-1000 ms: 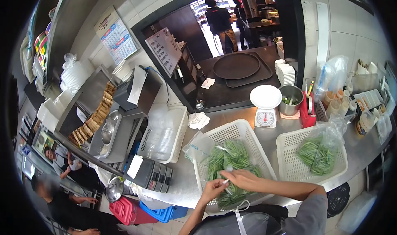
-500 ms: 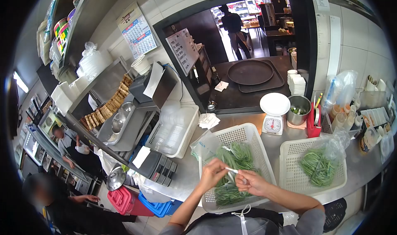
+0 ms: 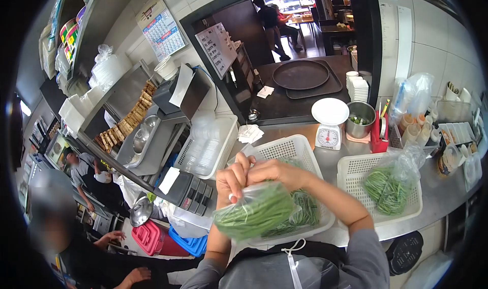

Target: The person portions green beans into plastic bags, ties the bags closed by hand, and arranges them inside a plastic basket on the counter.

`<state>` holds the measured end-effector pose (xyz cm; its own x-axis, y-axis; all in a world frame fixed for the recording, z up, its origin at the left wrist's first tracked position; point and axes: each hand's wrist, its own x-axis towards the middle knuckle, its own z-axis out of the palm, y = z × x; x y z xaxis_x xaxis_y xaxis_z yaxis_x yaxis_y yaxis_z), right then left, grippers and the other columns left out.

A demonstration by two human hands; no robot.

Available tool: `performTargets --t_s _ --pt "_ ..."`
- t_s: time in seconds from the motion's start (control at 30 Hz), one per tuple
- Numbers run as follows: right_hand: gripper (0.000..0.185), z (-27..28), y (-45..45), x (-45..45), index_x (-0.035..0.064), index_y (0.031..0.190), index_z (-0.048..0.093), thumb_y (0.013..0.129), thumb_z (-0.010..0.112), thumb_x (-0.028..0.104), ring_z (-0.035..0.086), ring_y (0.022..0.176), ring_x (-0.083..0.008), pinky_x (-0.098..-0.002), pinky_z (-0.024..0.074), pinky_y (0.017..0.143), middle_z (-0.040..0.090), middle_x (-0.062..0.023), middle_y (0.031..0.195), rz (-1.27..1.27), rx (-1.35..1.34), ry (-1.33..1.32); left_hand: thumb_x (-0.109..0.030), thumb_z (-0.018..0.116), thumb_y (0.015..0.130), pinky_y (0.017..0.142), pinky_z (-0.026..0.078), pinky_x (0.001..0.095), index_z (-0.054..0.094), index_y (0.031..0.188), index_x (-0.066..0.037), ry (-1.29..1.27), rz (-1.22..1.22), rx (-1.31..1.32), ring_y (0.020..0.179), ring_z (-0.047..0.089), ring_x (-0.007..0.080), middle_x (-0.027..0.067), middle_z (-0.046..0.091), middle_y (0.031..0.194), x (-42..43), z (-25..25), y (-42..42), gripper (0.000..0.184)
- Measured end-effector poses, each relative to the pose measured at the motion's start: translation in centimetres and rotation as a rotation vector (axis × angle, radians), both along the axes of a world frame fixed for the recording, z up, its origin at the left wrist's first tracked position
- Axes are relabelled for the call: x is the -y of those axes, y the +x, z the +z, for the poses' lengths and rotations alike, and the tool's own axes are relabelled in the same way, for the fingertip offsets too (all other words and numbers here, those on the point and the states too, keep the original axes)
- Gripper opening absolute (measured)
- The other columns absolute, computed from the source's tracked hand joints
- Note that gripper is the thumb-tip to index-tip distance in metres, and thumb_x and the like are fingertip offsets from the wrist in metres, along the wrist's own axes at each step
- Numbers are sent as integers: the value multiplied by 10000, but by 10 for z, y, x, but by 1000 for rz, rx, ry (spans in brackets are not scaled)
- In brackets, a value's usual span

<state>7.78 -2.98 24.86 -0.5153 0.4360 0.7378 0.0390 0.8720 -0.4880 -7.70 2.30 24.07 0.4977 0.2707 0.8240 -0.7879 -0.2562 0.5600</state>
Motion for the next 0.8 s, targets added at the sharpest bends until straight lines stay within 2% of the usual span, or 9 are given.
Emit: performTargets --t_s 0.1,0.2,0.3,0.4,0.53,0.57,0.67,0.7,0.8 --pt "99 15 7 1 104 735 522 782 588 159 544 718 -170 -292 433 728 534 -14 751 -125 267 228 -355 784 612 915 290 393 610 619 -155 -52 10 -70 799 396 155 -41 454 739 4 -15 -10 265" --pt "84 38 6 21 126 725 509 771 565 170 529 725 -129 -299 415 775 495 14 729 -399 594 759 -274 800 630 916 292 379 613 645 -146 -134 -89 -170 834 410 164 -9 398 827 3 -29 -18 228" --pt "100 47 2 28 142 716 492 796 530 191 505 718 -104 -295 403 764 442 31 682 -395 615 1022 -168 794 654 851 357 332 588 664 -125 -263 -141 -319 868 463 160 10 488 870 12 -48 -30 210" --pt "102 46 2 26 143 723 487 802 518 199 483 691 -106 -291 396 766 417 33 669 -317 643 1088 -130 777 672 768 413 287 555 675 -109 -427 -244 -423 840 523 146 9 545 841 15 -73 -36 223" --pt "111 30 9 26 142 730 491 819 516 203 471 677 -107 -297 390 761 418 29 670 -317 693 931 -53 714 730 719 446 281 509 694 -96 -587 -283 -566 847 563 138 8 561 783 28 -73 -36 213" --pt "111 21 12 27 141 733 496 825 518 198 469 677 -108 -296 386 758 420 27 672 -344 688 866 -58 696 753 835 418 339 526 727 -90 -560 -298 -547 893 563 155 27 585 814 28 -69 -35 174" --pt "106 -23 18 31 123 751 515 840 533 176 464 644 -123 -290 384 701 432 15 661 -413 577 445 -87 690 768 983 297 416 551 759 -88 -119 206 -540 928 554 154 21 609 851 23 -76 -31 140" --pt "104 -40 19 33 115 758 522 845 539 168 463 628 -131 -287 384 674 437 9 654 -429 522 269 -100 693 759 1051 159 462 594 815 -95 -56 347 -609 941 548 147 -4 624 860 24 -77 -33 114" --pt "116 -86 11 42 76 808 551 883 537 163 443 525 -119 -252 360 515 471 5 629 -349 110 -549 -96 697 741 1051 171 466 632 857 -111 274 802 -650 927 549 145 -29 628 850 31 -87 -29 133"
